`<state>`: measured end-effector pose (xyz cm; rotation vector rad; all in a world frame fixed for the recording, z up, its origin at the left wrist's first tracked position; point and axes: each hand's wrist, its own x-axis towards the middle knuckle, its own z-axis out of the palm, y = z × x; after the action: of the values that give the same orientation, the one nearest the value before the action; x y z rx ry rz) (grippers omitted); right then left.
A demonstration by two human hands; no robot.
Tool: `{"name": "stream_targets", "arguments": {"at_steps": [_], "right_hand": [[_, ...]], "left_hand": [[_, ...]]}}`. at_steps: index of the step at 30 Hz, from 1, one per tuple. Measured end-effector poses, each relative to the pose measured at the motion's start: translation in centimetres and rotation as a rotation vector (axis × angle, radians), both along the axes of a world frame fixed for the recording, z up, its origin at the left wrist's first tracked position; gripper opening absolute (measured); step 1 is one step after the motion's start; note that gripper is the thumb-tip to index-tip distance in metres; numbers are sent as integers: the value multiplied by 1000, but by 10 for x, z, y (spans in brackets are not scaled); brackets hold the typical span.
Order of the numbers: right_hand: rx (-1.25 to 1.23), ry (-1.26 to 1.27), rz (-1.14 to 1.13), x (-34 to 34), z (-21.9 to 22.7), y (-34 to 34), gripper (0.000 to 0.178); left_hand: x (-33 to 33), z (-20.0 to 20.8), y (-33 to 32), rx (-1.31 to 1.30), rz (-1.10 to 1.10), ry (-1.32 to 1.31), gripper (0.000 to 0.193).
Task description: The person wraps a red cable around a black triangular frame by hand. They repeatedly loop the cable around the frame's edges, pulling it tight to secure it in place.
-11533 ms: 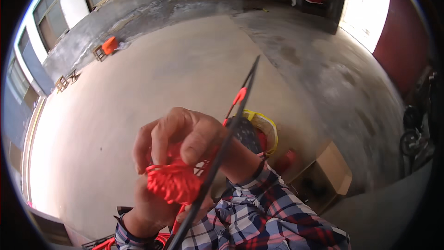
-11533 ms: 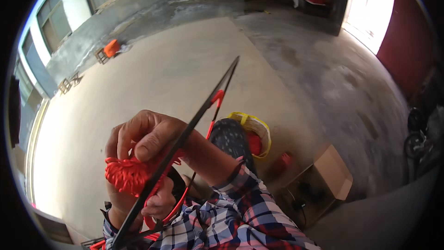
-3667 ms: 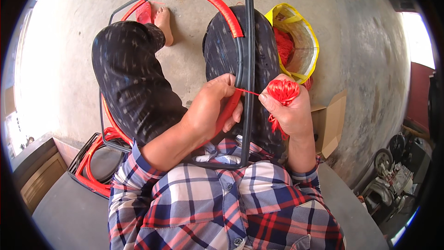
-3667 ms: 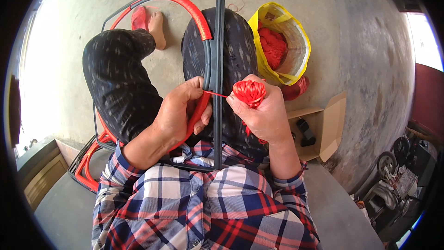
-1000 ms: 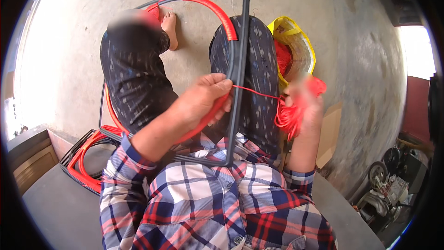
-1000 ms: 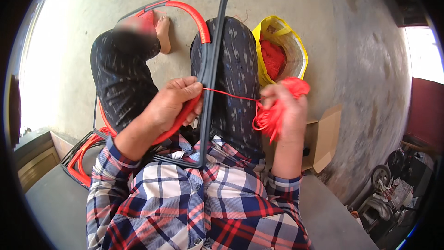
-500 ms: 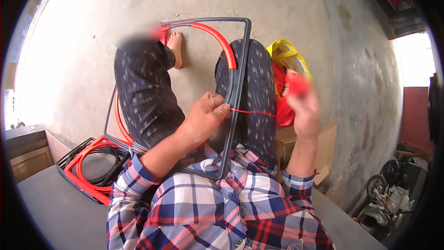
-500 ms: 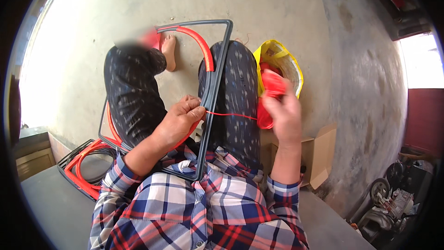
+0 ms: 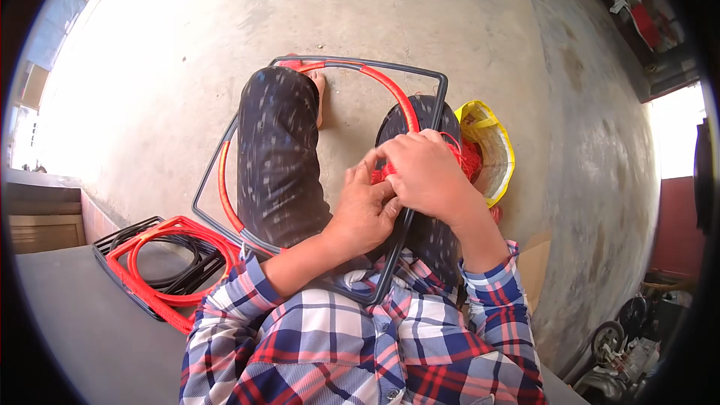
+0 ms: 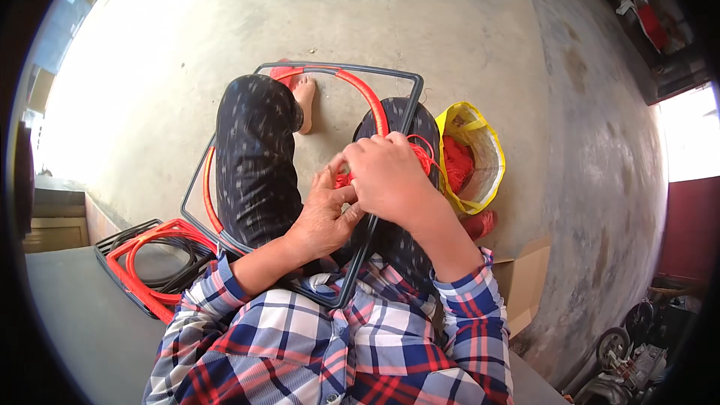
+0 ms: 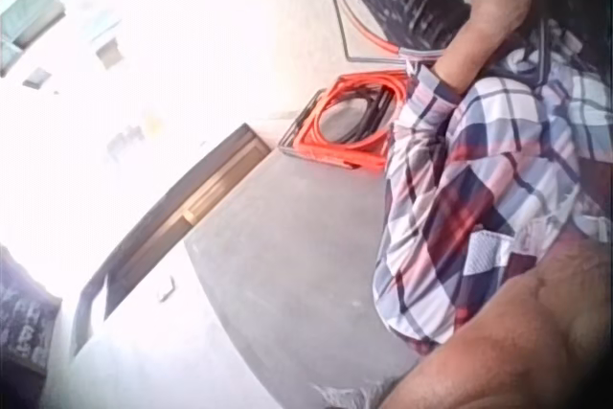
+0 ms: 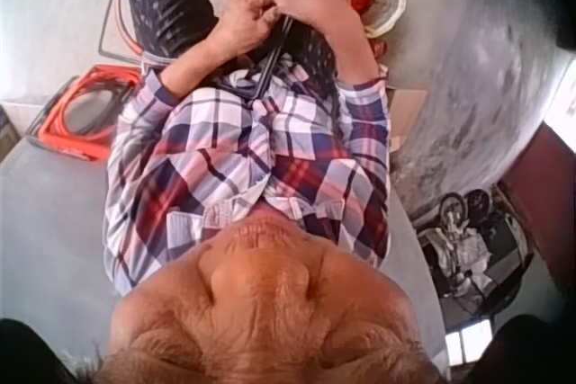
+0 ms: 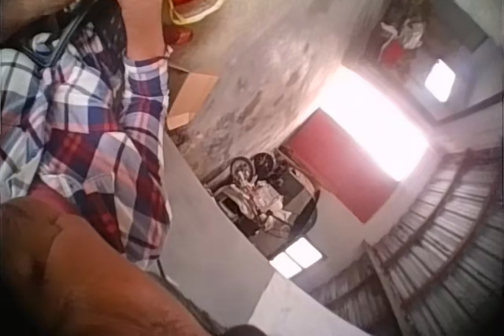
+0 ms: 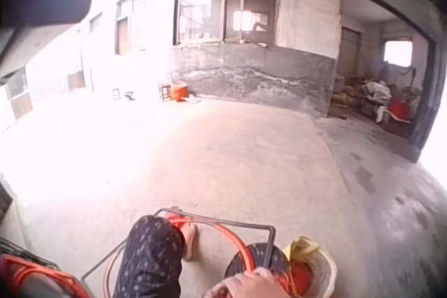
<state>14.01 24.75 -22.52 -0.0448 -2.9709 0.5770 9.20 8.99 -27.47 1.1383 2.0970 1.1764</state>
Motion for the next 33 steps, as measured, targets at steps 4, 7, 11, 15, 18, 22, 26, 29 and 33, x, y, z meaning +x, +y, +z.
{"name": "stream_targets", "arguments": {"at_steps": [4,7,11,15,18,22,26,29,33], "right_hand": [[-293,532,-285,26,-7,12,27],[-389,646,-532,66,-27,8,21],[-183,284,-354,79,-43,-13,26],[-201,84,-282,79,-16,-10,51],[-202,87,-285,79,-17,-13,51],[-255,290,-410,76,-47,-22,43],[-893,376,-648,91,-48,-12,31],[-1534,738,-519,104,-48,13,39],[-1939,779,-169,136,-12,28,35]], "left_hand": [[-4,2,0,-4,-10,-456,20],[-12,-10,0,-12,-73,-674,14],[-13,17,9,90,63,-1285,14],[-16,30,5,-68,37,-1314,12],[-17,32,8,-71,21,-1323,13],[-11,22,10,-33,59,-1308,15],[-11,23,7,-58,40,-1272,17],[-14,30,7,-91,26,-1286,18],[-15,19,6,-89,29,-1349,20]]}}
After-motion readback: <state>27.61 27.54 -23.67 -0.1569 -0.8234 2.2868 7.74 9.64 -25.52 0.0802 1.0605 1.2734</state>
